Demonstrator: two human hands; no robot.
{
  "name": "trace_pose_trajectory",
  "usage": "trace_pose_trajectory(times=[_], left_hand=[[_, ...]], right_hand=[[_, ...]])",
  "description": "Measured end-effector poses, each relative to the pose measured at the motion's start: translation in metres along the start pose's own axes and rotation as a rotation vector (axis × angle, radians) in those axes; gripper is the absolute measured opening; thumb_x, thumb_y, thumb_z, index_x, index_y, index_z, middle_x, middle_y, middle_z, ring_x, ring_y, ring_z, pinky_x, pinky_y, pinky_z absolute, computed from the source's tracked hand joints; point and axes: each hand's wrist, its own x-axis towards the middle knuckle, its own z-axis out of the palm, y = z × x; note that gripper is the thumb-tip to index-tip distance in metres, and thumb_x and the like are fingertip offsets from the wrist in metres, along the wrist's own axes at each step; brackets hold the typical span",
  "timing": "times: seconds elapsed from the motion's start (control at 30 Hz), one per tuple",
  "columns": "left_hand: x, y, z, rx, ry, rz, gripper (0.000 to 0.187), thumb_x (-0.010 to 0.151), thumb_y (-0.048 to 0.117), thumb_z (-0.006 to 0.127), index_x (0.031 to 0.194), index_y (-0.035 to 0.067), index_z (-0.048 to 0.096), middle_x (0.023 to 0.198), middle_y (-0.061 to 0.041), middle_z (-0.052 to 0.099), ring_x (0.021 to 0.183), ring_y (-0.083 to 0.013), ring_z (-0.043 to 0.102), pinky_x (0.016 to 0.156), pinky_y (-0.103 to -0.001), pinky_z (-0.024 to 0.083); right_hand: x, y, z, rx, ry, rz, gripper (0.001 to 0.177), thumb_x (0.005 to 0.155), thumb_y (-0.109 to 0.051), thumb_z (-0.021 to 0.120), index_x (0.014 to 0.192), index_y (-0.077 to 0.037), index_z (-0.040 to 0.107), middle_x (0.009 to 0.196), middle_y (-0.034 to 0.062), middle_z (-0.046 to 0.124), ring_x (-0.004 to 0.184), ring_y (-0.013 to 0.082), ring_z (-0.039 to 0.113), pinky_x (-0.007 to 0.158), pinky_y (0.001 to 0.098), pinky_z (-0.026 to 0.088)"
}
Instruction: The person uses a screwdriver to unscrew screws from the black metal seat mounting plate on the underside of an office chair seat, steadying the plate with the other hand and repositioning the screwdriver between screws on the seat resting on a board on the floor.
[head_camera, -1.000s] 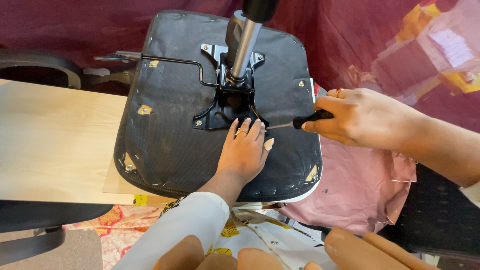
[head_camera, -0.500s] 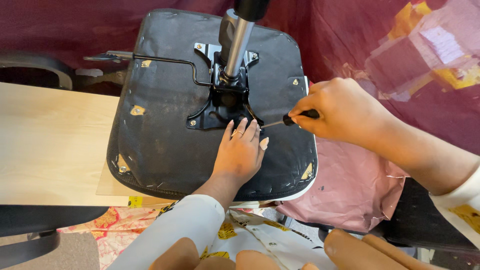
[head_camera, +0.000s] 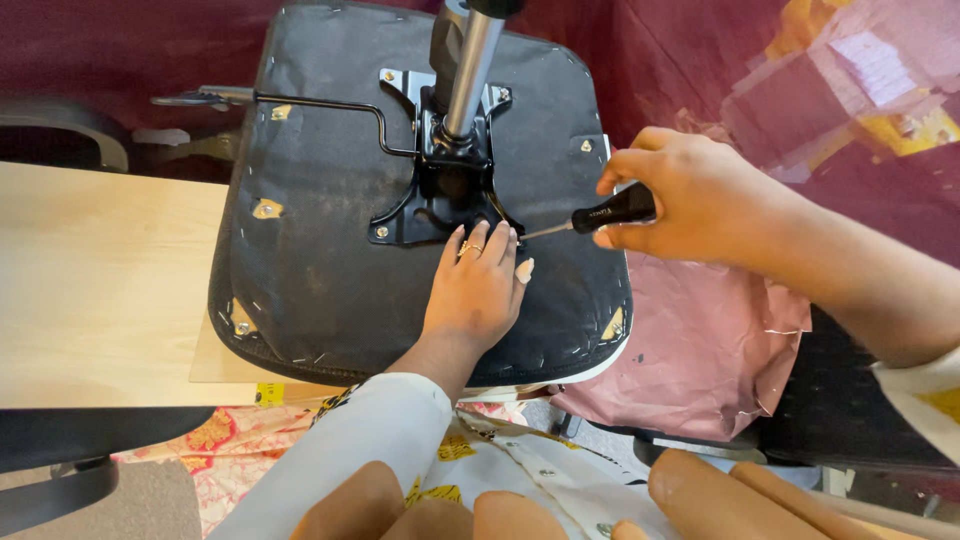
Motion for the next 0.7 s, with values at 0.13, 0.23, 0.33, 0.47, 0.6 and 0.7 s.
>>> trace_pose_trajectory(times=[0.13,0.23,0.33,0.47,0.6,0.7], left_hand=[[0.004,-0.002,-0.004,0.005,0.008,0.01,0.05,0.103,0.035,0.05,0.133,-0.003,0.063,0.137,-0.014,0.062,0.133,-0.032,0.05,0.117,-0.051,0.033],[0.004,-0.002,-0.003,0.004,0.001,0.009,0.049,0.102,0.034,0.051,0.131,-0.003,0.064,0.136,-0.014,0.062,0.133,-0.0314,0.051,0.117,-0.051,0.033],[0.005,-0.002,-0.004,-0.022,0.012,0.001,0.049,0.102,0.034,0.051,0.13,-0.004,0.065,0.134,-0.014,0.063,0.133,-0.0319,0.052,0.116,-0.051,0.033],[0.007,-0.001,-0.003,-0.043,0.059,-0.002,0.046,0.1,0.031,0.054,0.126,-0.005,0.067,0.133,-0.015,0.065,0.131,-0.0323,0.054,0.116,-0.05,0.035],[0.004,-0.003,-0.001,-0.078,0.077,-0.018,0.042,0.098,0.027,0.056,0.122,-0.005,0.07,0.131,-0.016,0.066,0.13,-0.0322,0.056,0.117,-0.05,0.035],[0.005,-0.003,0.0,-0.086,0.089,-0.021,0.04,0.101,0.028,0.056,0.12,-0.004,0.071,0.13,-0.015,0.067,0.129,-0.0327,0.057,0.117,-0.051,0.036]], right_hand=[[-0.005,0.01,-0.016,-0.246,-0.093,-0.308,0.044,0.073,-0.026,0.078,0.114,-0.009,0.072,0.094,0.0092,0.06,0.08,0.0306,0.068,0.066,0.042,0.054],[-0.001,0.014,-0.019,-0.455,-0.089,-0.597,0.043,0.075,-0.021,0.074,0.117,-0.012,0.074,0.081,0.0053,0.058,0.071,0.0258,0.066,0.061,0.04,0.054],[0.001,0.017,-0.019,-0.517,-0.035,-0.756,0.055,0.073,-0.017,0.069,0.127,-0.015,0.074,0.081,0.0044,0.056,0.067,0.0207,0.061,0.059,0.0349,0.053],[0.002,0.019,-0.014,-0.464,-0.107,-0.607,0.048,0.077,-0.024,0.074,0.124,-0.02,0.077,0.074,0.0053,0.056,0.055,0.0239,0.06,0.042,0.0374,0.049],[0.002,0.012,-0.009,-0.282,-0.011,-0.54,0.032,0.08,-0.028,0.074,0.109,-0.018,0.079,0.07,0.0054,0.054,0.054,0.0247,0.059,0.047,0.0392,0.048],[0.0,0.003,-0.006,-0.269,-0.032,-0.383,0.03,0.081,-0.031,0.076,0.108,-0.018,0.08,0.07,0.0065,0.058,0.054,0.0271,0.061,0.048,0.0403,0.05]])
